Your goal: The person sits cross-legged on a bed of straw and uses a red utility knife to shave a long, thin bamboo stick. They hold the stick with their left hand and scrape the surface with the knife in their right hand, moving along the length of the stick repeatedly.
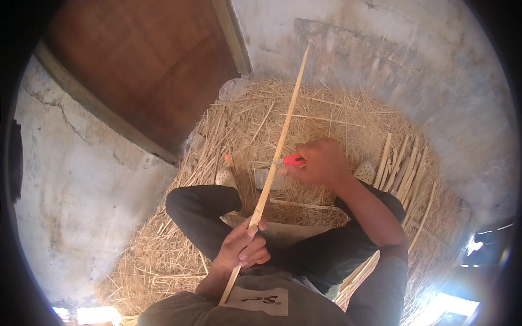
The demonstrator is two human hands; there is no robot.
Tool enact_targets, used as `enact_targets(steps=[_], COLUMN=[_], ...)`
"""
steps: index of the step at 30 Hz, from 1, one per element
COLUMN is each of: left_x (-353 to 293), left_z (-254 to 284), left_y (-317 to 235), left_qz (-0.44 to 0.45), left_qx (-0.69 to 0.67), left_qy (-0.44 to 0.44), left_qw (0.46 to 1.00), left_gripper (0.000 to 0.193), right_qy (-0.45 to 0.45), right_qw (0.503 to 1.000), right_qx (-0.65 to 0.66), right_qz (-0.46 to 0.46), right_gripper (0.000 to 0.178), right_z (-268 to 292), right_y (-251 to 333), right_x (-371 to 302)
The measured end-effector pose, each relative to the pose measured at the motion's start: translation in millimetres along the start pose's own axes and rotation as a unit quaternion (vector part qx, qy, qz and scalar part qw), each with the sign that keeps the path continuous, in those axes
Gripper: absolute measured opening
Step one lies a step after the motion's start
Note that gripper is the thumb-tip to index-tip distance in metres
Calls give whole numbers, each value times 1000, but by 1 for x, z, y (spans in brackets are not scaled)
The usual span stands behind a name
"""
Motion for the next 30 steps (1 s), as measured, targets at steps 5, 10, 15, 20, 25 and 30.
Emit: enact_targets(steps=[5,10,15,20,25,30], left_x=[-12,-16,-19,-22,-26,-20], left_z=[-5,2,4,2,1,2], left_y=[6,3,-2,-4,-2,-5], left_qz=[22,27,28,32,47,17], left_qx=[8,29,57,63,75,127], left_qy=[2,24,34,47,42,42], left_qw=[1000,999,997,996,995,991], left_gripper=[20,19,18,18,18,18], right_qy=[-15,35,-35,-27,-22,29], right_qw=[973,993,987,996,970,994], right_qx=[41,4,38,-11,7,47], right_qz=[-228,-116,-153,-84,-240,-95], right_gripper=[64,57,61,58,61,62], right_z=[-1,5,8,-1,15,1], right_y=[-51,-34,-48,-37,-72,-10], right_x=[8,-2,6,-3,17,-12])
Point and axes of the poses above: each hand's wrist, its own x-axis towards the middle knuckle, its own z-axis out of the back of the hand, y = z × x, the point moved 2 cm from there along x, towards the middle knuckle, and after that the axes turned 5 degrees about -z, right-handed, at the moved point
